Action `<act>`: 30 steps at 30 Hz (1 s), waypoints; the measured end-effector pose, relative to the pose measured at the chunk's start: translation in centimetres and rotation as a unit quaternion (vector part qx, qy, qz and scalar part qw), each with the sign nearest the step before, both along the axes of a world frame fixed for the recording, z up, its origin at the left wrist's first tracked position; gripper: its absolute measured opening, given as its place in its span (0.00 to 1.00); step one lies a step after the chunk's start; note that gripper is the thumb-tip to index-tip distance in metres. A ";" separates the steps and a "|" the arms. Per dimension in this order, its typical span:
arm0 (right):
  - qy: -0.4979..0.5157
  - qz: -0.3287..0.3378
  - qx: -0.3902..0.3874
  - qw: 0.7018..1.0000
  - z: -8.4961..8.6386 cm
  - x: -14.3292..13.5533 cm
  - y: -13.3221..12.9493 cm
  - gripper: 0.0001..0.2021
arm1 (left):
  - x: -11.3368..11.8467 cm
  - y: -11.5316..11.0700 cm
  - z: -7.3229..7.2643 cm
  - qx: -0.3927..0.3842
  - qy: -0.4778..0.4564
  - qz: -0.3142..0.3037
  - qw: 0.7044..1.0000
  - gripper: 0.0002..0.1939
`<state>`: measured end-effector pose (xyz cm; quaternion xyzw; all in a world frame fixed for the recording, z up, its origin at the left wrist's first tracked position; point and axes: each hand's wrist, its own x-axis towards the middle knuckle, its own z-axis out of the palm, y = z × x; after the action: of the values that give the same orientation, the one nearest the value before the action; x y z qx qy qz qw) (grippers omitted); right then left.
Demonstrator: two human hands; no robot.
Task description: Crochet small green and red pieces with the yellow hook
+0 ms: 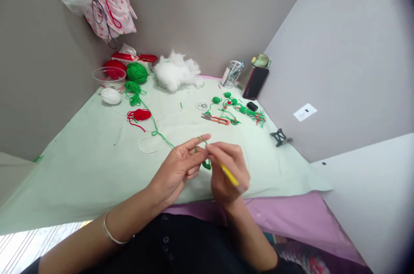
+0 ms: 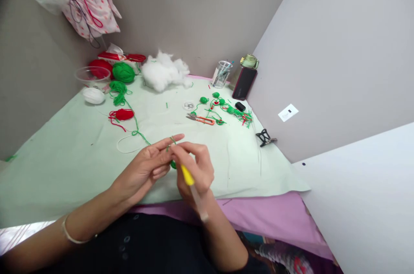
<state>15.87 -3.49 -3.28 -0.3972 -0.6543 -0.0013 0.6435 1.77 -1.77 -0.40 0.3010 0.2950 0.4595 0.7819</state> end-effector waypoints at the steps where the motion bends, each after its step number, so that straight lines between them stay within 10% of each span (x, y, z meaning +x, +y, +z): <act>1: 0.043 0.016 -0.026 0.999 0.2 0.2 0.0 0.12 | -0.2 0.2 0.0 -0.011 -0.003 -0.018 1.000 0.24; 6: 0.277 0.172 -0.142 0.935 1.3 0.9 0.3 0.09 | -0.7 0.6 -0.2 0.041 0.027 -0.006 0.999 0.20; 20: 0.161 0.148 -0.126 0.968 0.8 0.4 0.3 0.08 | -0.7 0.8 -0.5 0.014 0.001 -0.045 0.999 0.22; 30: 0.320 0.248 -0.195 0.893 0.8 0.6 0.4 0.07 | -0.7 0.5 -0.2 0.026 -0.022 -0.053 0.998 0.21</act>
<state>16.50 -3.04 -2.44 -0.3178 -0.4771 0.4133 0.7075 1.02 -1.28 -0.64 0.3262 0.2489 0.4314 0.8035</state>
